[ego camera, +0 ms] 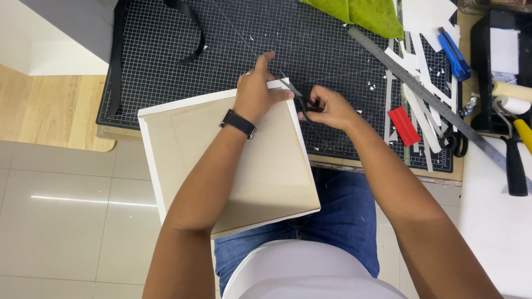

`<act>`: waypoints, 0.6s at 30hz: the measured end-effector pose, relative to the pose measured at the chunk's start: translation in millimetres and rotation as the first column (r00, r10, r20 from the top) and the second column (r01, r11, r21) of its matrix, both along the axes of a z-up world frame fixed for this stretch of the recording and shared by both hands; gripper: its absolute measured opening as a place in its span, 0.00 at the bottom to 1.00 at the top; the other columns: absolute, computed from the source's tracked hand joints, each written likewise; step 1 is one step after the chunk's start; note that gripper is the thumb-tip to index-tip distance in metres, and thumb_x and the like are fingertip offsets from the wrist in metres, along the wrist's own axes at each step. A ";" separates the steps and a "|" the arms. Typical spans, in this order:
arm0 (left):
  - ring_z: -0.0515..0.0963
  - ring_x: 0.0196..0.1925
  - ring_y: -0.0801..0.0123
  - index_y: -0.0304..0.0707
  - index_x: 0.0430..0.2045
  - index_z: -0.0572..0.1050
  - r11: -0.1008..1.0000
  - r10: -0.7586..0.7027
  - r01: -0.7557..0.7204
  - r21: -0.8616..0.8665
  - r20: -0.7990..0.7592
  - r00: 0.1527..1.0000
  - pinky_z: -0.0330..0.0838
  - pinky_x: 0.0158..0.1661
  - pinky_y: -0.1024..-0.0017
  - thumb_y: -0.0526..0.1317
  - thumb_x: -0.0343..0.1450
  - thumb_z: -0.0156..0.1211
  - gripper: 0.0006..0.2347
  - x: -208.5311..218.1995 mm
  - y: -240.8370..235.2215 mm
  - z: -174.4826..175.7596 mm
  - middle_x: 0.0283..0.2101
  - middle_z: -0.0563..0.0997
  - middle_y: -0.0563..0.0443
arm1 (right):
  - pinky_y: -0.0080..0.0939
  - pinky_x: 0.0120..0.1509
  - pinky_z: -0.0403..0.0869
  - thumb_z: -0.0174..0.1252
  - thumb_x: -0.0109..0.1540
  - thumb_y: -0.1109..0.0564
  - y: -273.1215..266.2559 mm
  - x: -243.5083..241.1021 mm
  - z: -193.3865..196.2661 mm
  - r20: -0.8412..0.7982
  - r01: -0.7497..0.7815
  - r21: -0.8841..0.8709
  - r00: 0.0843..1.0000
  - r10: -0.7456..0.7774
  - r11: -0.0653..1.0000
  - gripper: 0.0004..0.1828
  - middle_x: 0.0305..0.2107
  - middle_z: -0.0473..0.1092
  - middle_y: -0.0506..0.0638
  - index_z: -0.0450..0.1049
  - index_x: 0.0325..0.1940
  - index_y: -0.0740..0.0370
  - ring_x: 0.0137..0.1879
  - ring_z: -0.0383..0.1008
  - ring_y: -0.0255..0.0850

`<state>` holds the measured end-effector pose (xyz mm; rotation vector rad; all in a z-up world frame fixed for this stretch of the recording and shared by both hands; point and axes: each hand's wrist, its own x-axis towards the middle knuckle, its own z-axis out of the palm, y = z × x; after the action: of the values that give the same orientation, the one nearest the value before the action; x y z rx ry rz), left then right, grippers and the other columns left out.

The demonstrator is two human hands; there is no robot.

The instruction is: Trimming and smoothing the edges of a white cardboard box using scissors, a utility knife, a scraper, and a roller.

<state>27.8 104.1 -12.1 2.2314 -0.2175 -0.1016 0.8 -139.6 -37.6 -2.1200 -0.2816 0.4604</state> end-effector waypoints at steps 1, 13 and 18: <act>0.82 0.51 0.60 0.49 0.67 0.59 1.000 0.001 -0.001 0.001 0.000 1.000 0.61 0.58 0.57 0.50 0.59 0.82 0.43 0.0 -0.1 -0.1 0.44 0.84 0.49 | 0.29 0.36 0.64 0.73 0.58 0.54 0.2 1.1 1.6 0.000 -0.001 0.001 1.000 0.001 1.000 0.22 0.29 0.71 0.40 0.61 0.34 0.50 0.32 0.65 0.28; 0.80 0.45 0.63 0.48 0.64 0.62 1.000 0.003 -0.004 0.010 0.092 0.996 0.63 0.54 0.60 0.49 0.58 0.83 0.41 -3.2 1.4 -4.9 0.35 0.80 0.58 | 0.28 0.36 0.69 0.68 0.63 0.57 8.4 -10.1 -18.8 0.076 0.079 0.086 0.993 -0.086 0.993 0.17 0.31 0.74 0.40 0.63 0.32 0.50 0.36 0.74 0.28; 0.71 0.61 0.49 0.42 0.67 0.65 1.000 -0.016 0.018 0.000 0.402 0.916 0.42 0.69 0.38 0.48 0.73 0.69 0.28 -43.1 23.7 19.1 0.49 0.79 0.45 | 0.31 0.26 0.69 0.69 0.66 0.47 11.6 -30.5 -47.2 -0.032 0.437 0.259 0.895 -0.444 0.861 0.15 0.20 0.72 0.48 0.71 0.34 0.53 0.21 0.72 0.36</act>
<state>-15.3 127.8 7.0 2.2272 -0.4597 0.3539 -29.8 -128.0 -84.8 -1.8554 0.1279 0.1113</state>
